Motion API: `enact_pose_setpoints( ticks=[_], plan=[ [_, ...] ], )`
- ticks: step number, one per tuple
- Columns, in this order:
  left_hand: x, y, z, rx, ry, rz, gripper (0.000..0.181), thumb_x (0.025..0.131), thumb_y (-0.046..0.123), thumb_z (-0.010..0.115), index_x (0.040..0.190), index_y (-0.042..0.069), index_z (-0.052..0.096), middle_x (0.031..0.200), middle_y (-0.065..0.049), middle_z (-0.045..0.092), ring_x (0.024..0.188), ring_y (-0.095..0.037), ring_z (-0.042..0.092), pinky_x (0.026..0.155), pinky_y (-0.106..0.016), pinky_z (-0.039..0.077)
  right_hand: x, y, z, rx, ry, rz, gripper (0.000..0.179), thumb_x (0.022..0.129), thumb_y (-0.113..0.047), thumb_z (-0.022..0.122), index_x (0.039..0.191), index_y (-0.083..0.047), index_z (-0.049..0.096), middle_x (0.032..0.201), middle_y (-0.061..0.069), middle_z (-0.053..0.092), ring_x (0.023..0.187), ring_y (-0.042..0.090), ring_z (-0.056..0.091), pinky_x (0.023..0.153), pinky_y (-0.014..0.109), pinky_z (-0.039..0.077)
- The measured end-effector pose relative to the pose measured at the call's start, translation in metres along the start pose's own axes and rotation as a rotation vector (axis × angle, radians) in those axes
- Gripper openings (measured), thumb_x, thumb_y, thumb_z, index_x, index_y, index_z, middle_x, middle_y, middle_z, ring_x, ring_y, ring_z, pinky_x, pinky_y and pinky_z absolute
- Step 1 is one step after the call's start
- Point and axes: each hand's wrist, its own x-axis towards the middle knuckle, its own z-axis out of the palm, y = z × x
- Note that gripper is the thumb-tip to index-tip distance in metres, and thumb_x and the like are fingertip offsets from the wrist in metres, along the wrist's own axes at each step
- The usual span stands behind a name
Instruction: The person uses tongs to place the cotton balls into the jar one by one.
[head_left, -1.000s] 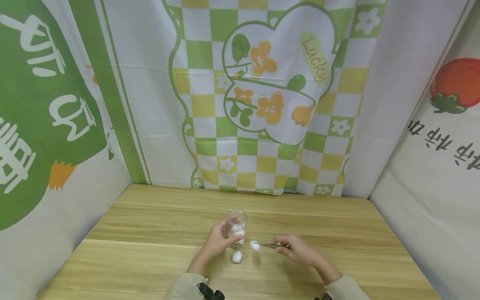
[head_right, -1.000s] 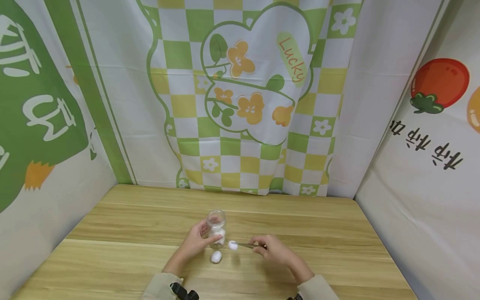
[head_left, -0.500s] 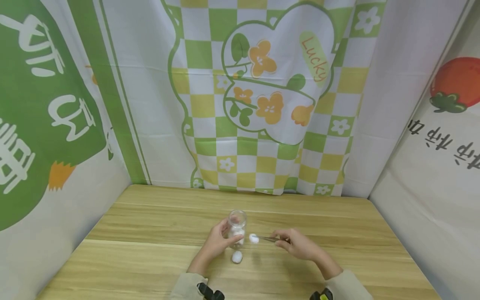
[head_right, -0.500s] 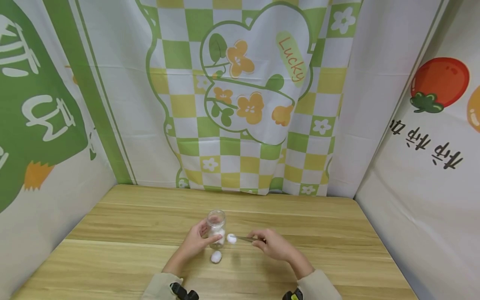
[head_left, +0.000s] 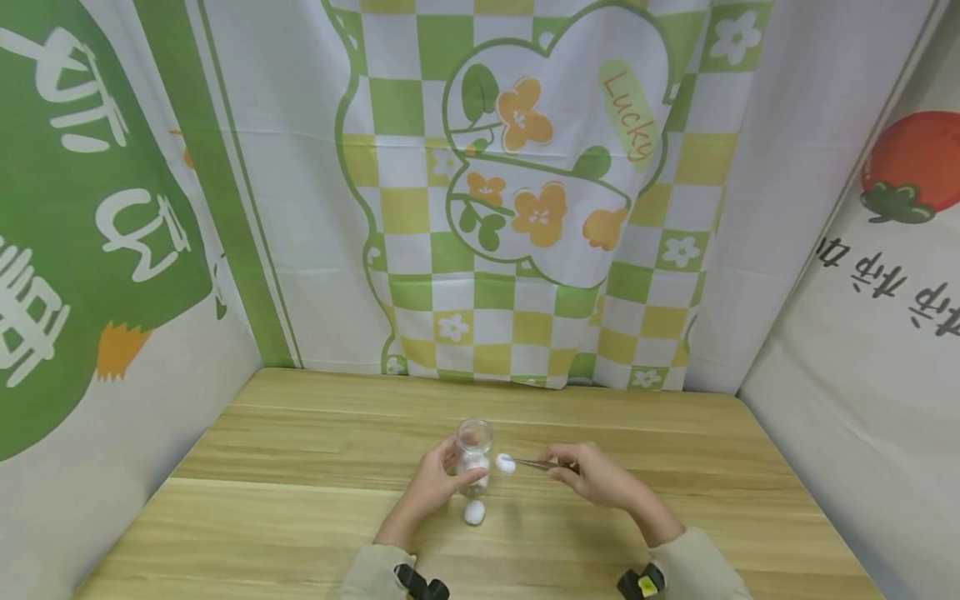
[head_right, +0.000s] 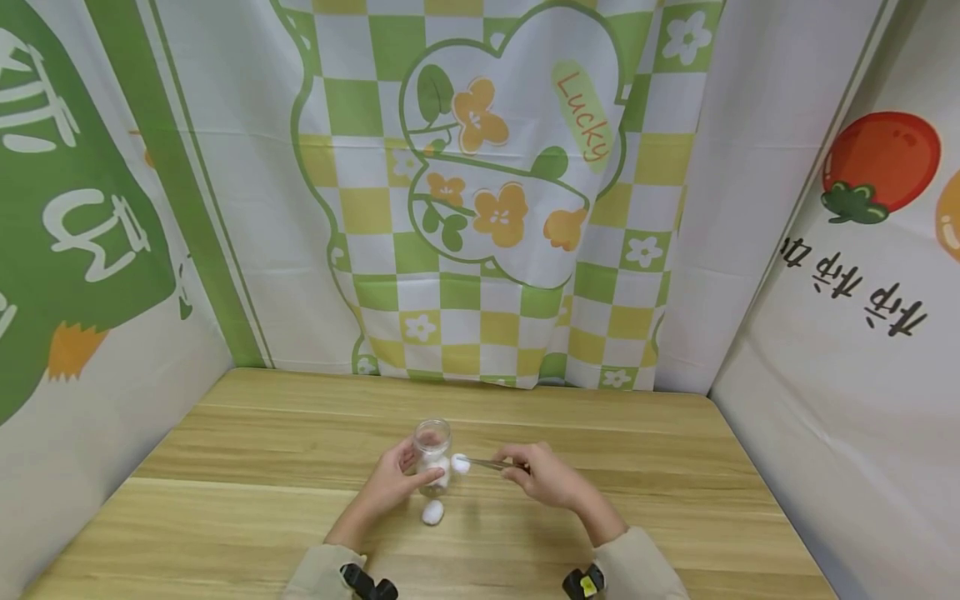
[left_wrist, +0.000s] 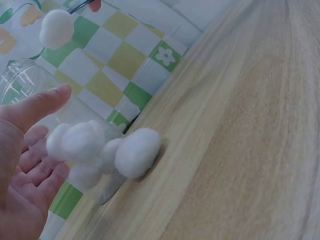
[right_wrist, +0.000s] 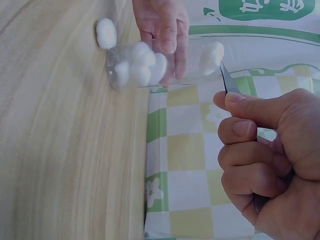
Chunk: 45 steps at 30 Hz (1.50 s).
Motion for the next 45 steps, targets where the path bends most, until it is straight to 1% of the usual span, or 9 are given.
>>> enact_pose_setpoints(
  ticks=[6, 11, 19, 24, 29, 34, 40, 45],
  plan=[
    [0.000, 0.000, 0.000, -0.005, 0.002, -0.002, 0.074, 0.083, 0.024, 0.076, 0.143, 0.001, 0.041, 0.145, -0.024, 0.047, 0.137, -0.043, 0.044, 0.118, -0.054, 0.035, 0.003, -0.004, -0.005, 0.006, 0.004, -0.006, 0.018, 0.092, -0.003, 0.057, 0.108, 0.002, 0.064, 0.062, 0.000, 0.048, 0.055, -0.006, 0.034, 0.047, 0.011, 0.034],
    [0.000, 0.000, 0.000, 0.004, 0.001, -0.006, 0.074, 0.083, 0.024, 0.076, 0.144, 0.002, 0.040, 0.146, -0.025, 0.046, 0.137, -0.045, 0.043, 0.117, -0.055, 0.035, 0.006, -0.007, -0.009, -0.011, 0.019, -0.010, 0.016, 0.093, -0.005, 0.057, 0.107, -0.001, 0.065, 0.062, -0.001, 0.046, 0.055, -0.005, 0.033, 0.047, 0.011, 0.033],
    [0.000, 0.000, 0.001, -0.003, 0.001, 0.000, 0.072, 0.082, 0.023, 0.076, 0.142, 0.003, 0.042, 0.145, -0.024, 0.047, 0.137, -0.044, 0.043, 0.118, -0.055, 0.035, 0.011, -0.010, -0.012, -0.022, 0.043, -0.032, 0.015, 0.092, -0.004, 0.059, 0.105, -0.002, 0.066, 0.062, 0.001, 0.048, 0.055, -0.006, 0.033, 0.047, 0.011, 0.035],
    [0.000, 0.000, 0.000, -0.011, -0.008, 0.003, 0.071, 0.082, 0.023, 0.076, 0.142, 0.003, 0.043, 0.146, -0.024, 0.047, 0.138, -0.043, 0.042, 0.118, -0.055, 0.033, 0.013, -0.013, -0.014, -0.036, 0.048, -0.038, 0.016, 0.093, -0.004, 0.058, 0.107, -0.002, 0.066, 0.062, 0.000, 0.047, 0.055, -0.005, 0.033, 0.048, 0.011, 0.034],
    [0.000, 0.001, 0.000, -0.011, 0.003, 0.010, 0.067, 0.083, 0.021, 0.076, 0.139, 0.002, 0.045, 0.144, -0.025, 0.049, 0.136, -0.044, 0.044, 0.117, -0.055, 0.035, 0.017, -0.014, -0.015, -0.060, 0.049, -0.050, 0.019, 0.094, -0.005, 0.057, 0.110, -0.001, 0.065, 0.062, 0.000, 0.046, 0.055, -0.005, 0.032, 0.049, 0.012, 0.033],
    [0.000, 0.002, 0.001, -0.027, 0.007, 0.001, 0.063, 0.083, 0.019, 0.075, 0.138, 0.004, 0.047, 0.144, -0.023, 0.050, 0.137, -0.042, 0.044, 0.118, -0.054, 0.035, 0.021, -0.016, -0.015, -0.054, 0.049, -0.043, 0.019, 0.095, -0.007, 0.057, 0.110, -0.001, 0.065, 0.062, -0.001, 0.046, 0.055, -0.005, 0.032, 0.048, 0.012, 0.033],
    [0.000, 0.003, 0.000, -0.026, 0.009, 0.004, 0.066, 0.083, 0.018, 0.075, 0.140, 0.003, 0.045, 0.144, -0.023, 0.050, 0.137, -0.041, 0.045, 0.118, -0.053, 0.036, 0.027, -0.018, -0.016, -0.071, 0.066, -0.056, 0.018, 0.094, -0.006, 0.058, 0.110, -0.002, 0.066, 0.060, -0.001, 0.046, 0.053, -0.005, 0.031, 0.047, 0.012, 0.032],
    [0.000, 0.003, 0.001, -0.029, 0.011, 0.002, 0.067, 0.083, 0.018, 0.075, 0.141, 0.003, 0.044, 0.143, -0.023, 0.050, 0.136, -0.041, 0.045, 0.118, -0.053, 0.037, 0.030, -0.020, -0.016, -0.071, 0.064, -0.062, 0.017, 0.094, -0.006, 0.058, 0.108, -0.002, 0.065, 0.060, 0.000, 0.045, 0.053, -0.005, 0.031, 0.047, 0.011, 0.031]
  ],
)
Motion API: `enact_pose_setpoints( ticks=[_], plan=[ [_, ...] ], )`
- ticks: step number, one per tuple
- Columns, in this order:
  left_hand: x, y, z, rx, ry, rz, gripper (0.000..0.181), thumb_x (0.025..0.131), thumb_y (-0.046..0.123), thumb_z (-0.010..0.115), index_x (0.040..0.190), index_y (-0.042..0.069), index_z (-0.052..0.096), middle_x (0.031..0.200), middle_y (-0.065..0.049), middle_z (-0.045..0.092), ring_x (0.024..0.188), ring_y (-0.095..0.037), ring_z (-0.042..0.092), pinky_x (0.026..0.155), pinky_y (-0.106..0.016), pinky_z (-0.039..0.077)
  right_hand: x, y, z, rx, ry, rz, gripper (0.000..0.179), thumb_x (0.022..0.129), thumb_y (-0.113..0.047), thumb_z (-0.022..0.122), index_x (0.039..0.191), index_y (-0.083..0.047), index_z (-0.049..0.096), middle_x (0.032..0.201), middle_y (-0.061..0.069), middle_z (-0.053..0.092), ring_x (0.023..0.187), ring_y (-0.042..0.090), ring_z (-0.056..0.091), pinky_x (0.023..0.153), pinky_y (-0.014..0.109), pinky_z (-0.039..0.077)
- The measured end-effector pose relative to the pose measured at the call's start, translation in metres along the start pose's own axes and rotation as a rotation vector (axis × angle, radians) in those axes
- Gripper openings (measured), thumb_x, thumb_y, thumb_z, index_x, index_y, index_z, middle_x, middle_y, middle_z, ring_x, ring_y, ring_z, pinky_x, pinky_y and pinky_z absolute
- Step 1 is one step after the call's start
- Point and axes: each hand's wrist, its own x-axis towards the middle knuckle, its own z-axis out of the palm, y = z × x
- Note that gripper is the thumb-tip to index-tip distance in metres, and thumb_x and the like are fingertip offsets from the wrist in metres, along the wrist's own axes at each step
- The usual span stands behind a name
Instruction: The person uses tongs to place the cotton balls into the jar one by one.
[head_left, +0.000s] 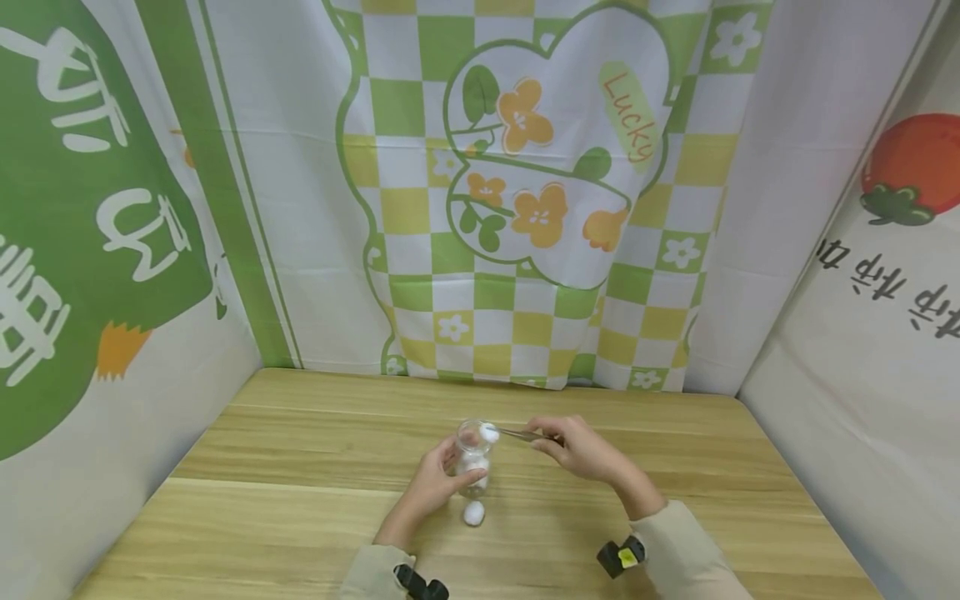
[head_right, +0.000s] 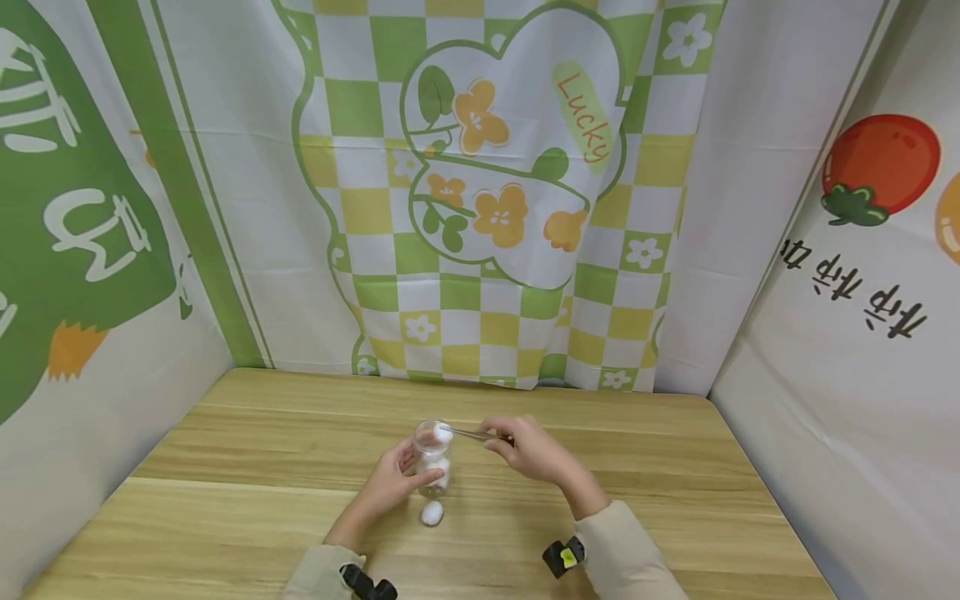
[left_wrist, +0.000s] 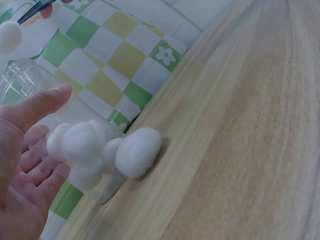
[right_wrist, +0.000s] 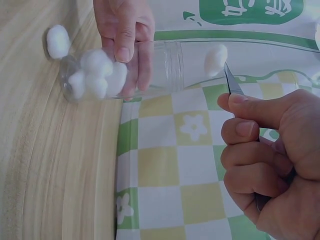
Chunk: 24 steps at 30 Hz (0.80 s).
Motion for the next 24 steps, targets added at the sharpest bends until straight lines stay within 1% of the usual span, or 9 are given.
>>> enact_pose_setpoints(
  ticks=[9, 16, 24],
  plan=[
    [0.000, 0.000, 0.000, 0.015, 0.011, -0.002, 0.068, 0.083, 0.018, 0.076, 0.141, 0.002, 0.044, 0.143, -0.025, 0.050, 0.135, -0.042, 0.046, 0.116, -0.053, 0.038, 0.005, -0.001, 0.003, -0.010, -0.004, 0.008, 0.016, 0.094, -0.006, 0.058, 0.108, -0.003, 0.065, 0.061, -0.001, 0.045, 0.054, -0.004, 0.032, 0.048, 0.011, 0.031],
    [0.000, 0.001, 0.000, 0.011, 0.009, 0.007, 0.068, 0.083, 0.016, 0.076, 0.141, 0.002, 0.044, 0.142, -0.024, 0.051, 0.135, -0.041, 0.047, 0.117, -0.053, 0.038, 0.009, 0.003, 0.007, -0.009, -0.001, 0.006, 0.016, 0.093, -0.006, 0.058, 0.107, -0.003, 0.065, 0.062, 0.001, 0.048, 0.055, -0.003, 0.034, 0.048, 0.012, 0.034],
    [0.000, 0.000, 0.000, 0.019, 0.004, 0.009, 0.069, 0.083, 0.018, 0.075, 0.142, 0.000, 0.042, 0.143, -0.025, 0.050, 0.135, -0.042, 0.046, 0.117, -0.054, 0.037, 0.013, 0.006, 0.010, 0.002, -0.002, 0.019, 0.016, 0.094, -0.006, 0.058, 0.108, -0.003, 0.065, 0.062, 0.001, 0.048, 0.055, -0.003, 0.035, 0.048, 0.012, 0.033]
  ],
)
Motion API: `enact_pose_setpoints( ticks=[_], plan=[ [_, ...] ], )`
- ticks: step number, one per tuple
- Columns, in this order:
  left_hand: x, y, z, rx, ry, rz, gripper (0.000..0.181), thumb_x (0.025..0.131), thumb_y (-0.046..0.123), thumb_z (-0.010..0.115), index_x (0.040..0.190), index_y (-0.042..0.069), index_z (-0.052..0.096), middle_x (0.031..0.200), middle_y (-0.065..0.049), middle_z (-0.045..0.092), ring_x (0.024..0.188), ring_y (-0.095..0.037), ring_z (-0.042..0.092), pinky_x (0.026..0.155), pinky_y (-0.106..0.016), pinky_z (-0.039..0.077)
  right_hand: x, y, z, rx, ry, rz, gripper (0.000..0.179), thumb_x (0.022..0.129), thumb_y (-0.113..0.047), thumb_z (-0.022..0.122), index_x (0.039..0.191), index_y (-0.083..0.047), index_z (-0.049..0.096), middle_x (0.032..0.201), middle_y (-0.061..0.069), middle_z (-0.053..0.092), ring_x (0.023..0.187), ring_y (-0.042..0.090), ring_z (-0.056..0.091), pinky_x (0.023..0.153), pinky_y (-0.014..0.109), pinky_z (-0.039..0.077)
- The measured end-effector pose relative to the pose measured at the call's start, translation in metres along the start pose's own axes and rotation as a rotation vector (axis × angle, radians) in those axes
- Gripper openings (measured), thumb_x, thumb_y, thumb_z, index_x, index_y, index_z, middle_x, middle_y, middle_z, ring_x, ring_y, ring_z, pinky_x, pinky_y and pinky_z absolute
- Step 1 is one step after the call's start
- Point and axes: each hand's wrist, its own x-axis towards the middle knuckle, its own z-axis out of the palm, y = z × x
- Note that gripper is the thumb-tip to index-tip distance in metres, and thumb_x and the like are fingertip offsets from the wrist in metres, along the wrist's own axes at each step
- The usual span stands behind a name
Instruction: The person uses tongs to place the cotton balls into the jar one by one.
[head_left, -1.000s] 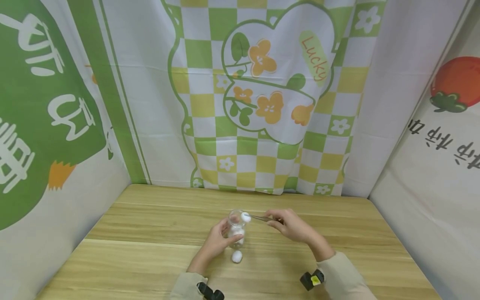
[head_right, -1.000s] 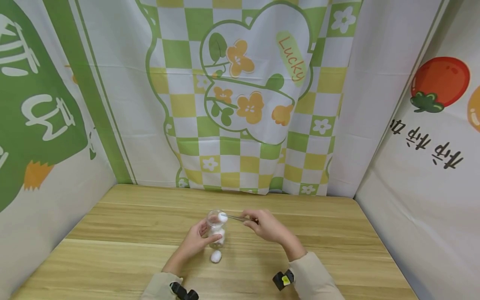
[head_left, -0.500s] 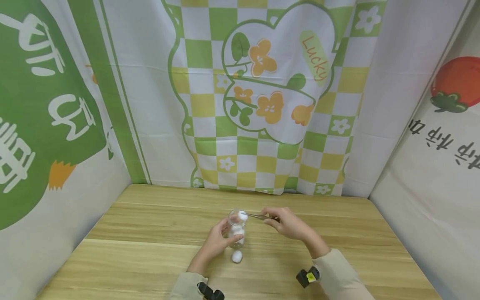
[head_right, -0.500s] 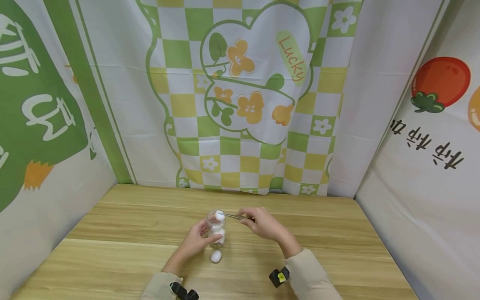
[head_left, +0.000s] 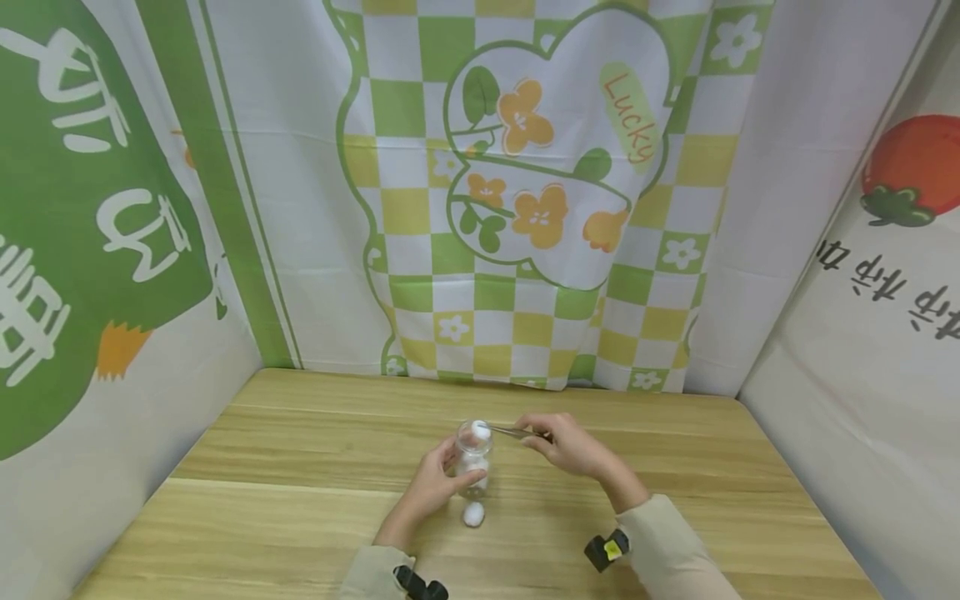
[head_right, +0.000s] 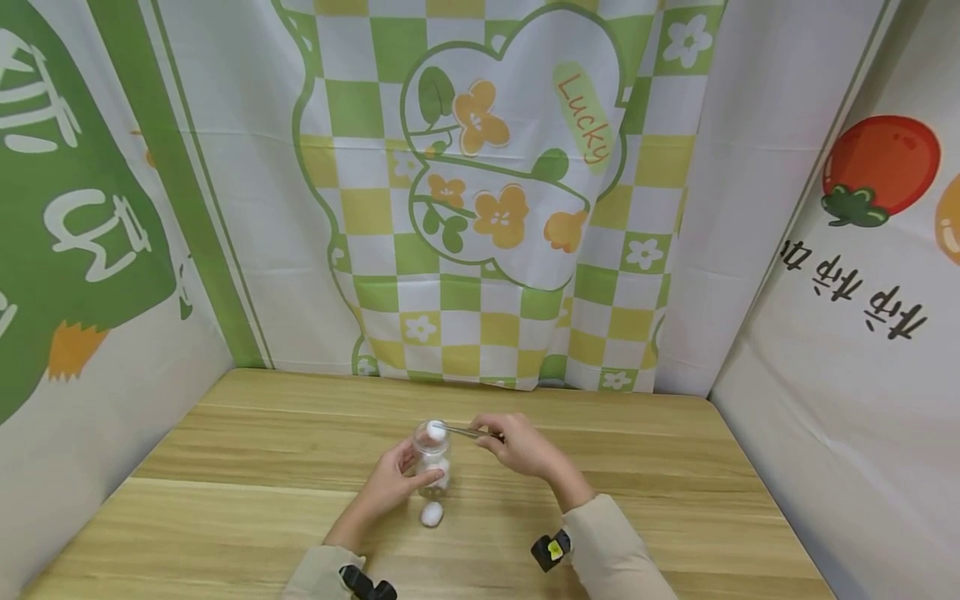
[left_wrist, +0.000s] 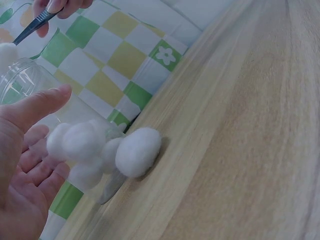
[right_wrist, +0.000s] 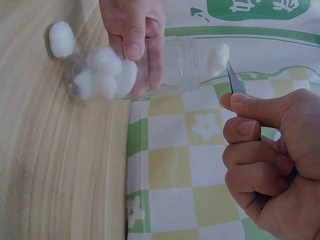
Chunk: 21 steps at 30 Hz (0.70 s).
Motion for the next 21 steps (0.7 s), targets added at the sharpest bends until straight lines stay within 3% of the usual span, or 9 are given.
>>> enact_pose_setpoints(
  ticks=[8, 21],
  plan=[
    [-0.0011, -0.0014, -0.0012, 0.025, -0.014, 0.001, 0.073, 0.084, 0.023, 0.075, 0.143, -0.001, 0.040, 0.143, -0.026, 0.049, 0.136, -0.043, 0.045, 0.117, -0.055, 0.036, 0.0028, 0.0027, 0.0065, 0.014, -0.017, 0.008, 0.015, 0.093, -0.005, 0.058, 0.107, -0.002, 0.064, 0.062, 0.002, 0.050, 0.055, -0.003, 0.035, 0.049, 0.011, 0.034],
    [0.0005, -0.0002, 0.0004, 0.007, 0.009, -0.007, 0.067, 0.083, 0.017, 0.075, 0.140, 0.001, 0.044, 0.142, -0.024, 0.052, 0.135, -0.040, 0.047, 0.116, -0.053, 0.038, 0.0024, 0.0043, 0.0082, -0.006, -0.057, 0.061, 0.019, 0.093, -0.005, 0.059, 0.111, 0.001, 0.064, 0.063, 0.002, 0.052, 0.054, -0.001, 0.035, 0.048, 0.012, 0.034]
  ],
)
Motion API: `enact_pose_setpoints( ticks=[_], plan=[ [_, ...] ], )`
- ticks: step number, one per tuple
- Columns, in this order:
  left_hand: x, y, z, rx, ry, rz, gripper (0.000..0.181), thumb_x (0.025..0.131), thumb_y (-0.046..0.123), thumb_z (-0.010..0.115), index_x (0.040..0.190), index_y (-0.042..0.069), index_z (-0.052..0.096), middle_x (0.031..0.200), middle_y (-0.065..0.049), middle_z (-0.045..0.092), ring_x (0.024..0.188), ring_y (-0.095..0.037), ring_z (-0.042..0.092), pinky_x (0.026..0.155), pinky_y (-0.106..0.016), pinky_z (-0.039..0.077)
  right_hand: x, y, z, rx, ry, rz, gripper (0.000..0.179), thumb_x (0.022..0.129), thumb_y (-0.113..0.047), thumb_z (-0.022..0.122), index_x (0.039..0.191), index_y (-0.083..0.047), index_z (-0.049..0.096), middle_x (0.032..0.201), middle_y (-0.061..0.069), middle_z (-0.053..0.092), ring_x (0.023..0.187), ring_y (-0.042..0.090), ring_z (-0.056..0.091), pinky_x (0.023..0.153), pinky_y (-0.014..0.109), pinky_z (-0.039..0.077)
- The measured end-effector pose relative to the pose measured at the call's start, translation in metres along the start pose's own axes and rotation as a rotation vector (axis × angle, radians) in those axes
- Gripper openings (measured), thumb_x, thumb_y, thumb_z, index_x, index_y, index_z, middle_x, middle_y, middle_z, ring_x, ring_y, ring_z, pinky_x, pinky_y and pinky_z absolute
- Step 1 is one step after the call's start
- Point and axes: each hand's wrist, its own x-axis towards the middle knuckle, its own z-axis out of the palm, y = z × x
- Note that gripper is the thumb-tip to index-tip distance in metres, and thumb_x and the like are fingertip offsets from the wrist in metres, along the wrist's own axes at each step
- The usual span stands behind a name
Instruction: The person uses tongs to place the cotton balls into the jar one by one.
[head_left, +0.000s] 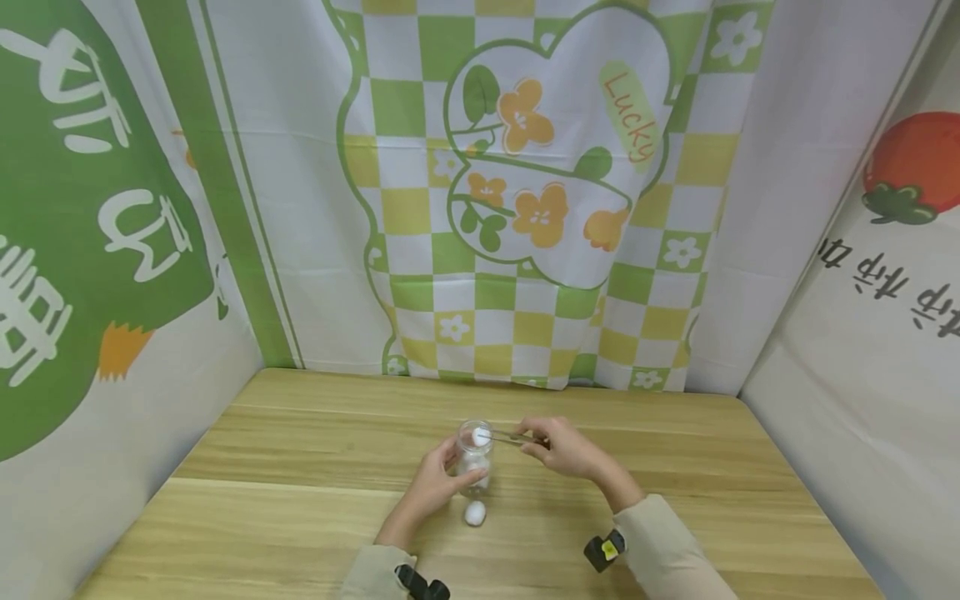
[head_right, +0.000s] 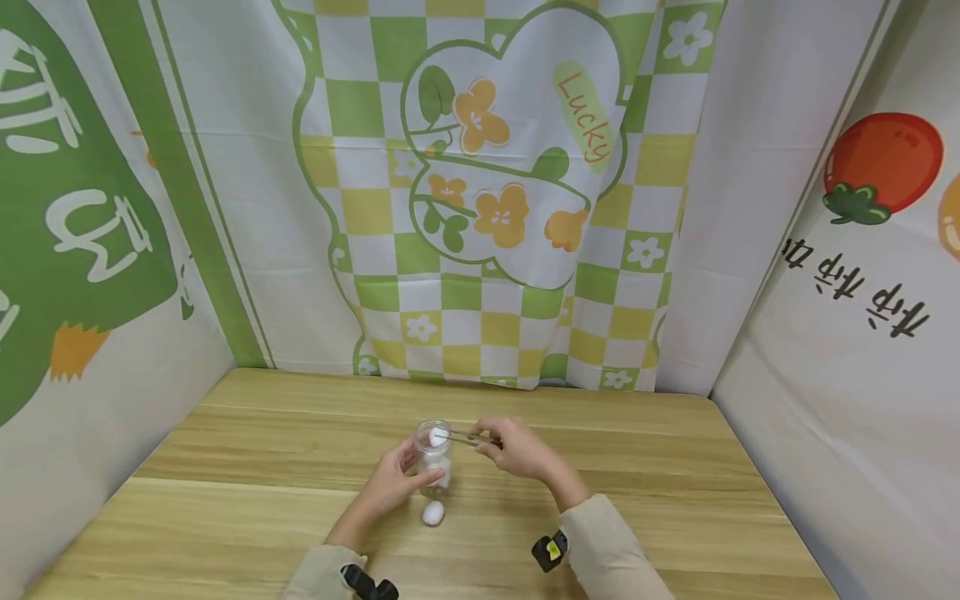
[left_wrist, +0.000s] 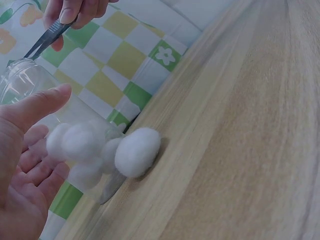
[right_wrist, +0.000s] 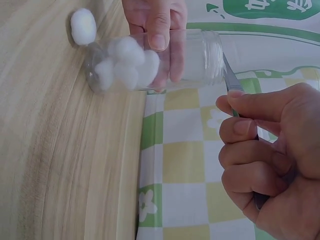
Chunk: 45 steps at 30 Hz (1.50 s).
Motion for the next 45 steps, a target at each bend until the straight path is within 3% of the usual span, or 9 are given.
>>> enact_pose_setpoints(
  ticks=[16, 32, 40, 45],
  plan=[
    [-0.001, -0.002, -0.001, 0.018, -0.016, 0.013, 0.070, 0.084, 0.021, 0.074, 0.141, -0.002, 0.041, 0.143, -0.026, 0.049, 0.135, -0.044, 0.045, 0.116, -0.056, 0.036, -0.013, 0.007, -0.002, -0.009, -0.006, 0.022, 0.025, 0.094, -0.009, 0.059, 0.116, 0.001, 0.063, 0.062, -0.001, 0.049, 0.054, -0.001, 0.034, 0.049, 0.013, 0.033],
    [-0.001, 0.000, -0.001, -0.010, 0.008, -0.008, 0.070, 0.083, 0.014, 0.075, 0.143, 0.000, 0.041, 0.144, -0.024, 0.049, 0.136, -0.042, 0.045, 0.117, -0.053, 0.038, -0.026, 0.006, -0.004, 0.008, 0.000, 0.018, 0.023, 0.094, -0.010, 0.059, 0.115, 0.000, 0.063, 0.062, -0.001, 0.048, 0.054, -0.003, 0.033, 0.047, 0.013, 0.032],
    [-0.001, -0.001, -0.001, 0.012, -0.009, 0.012, 0.071, 0.084, 0.020, 0.075, 0.143, 0.000, 0.040, 0.144, -0.026, 0.048, 0.136, -0.043, 0.044, 0.117, -0.055, 0.036, -0.027, 0.004, -0.001, 0.026, -0.006, 0.030, 0.025, 0.093, -0.009, 0.060, 0.116, 0.000, 0.064, 0.061, -0.003, 0.048, 0.054, -0.004, 0.034, 0.047, 0.012, 0.033],
    [-0.003, -0.001, -0.002, 0.076, -0.032, 0.084, 0.074, 0.086, 0.030, 0.072, 0.142, -0.004, 0.039, 0.142, -0.030, 0.048, 0.133, -0.047, 0.045, 0.113, -0.058, 0.040, -0.030, 0.006, 0.002, 0.046, -0.030, 0.048, 0.026, 0.094, -0.009, 0.059, 0.118, 0.001, 0.063, 0.061, -0.003, 0.048, 0.053, -0.004, 0.035, 0.046, 0.012, 0.033]
  ],
)
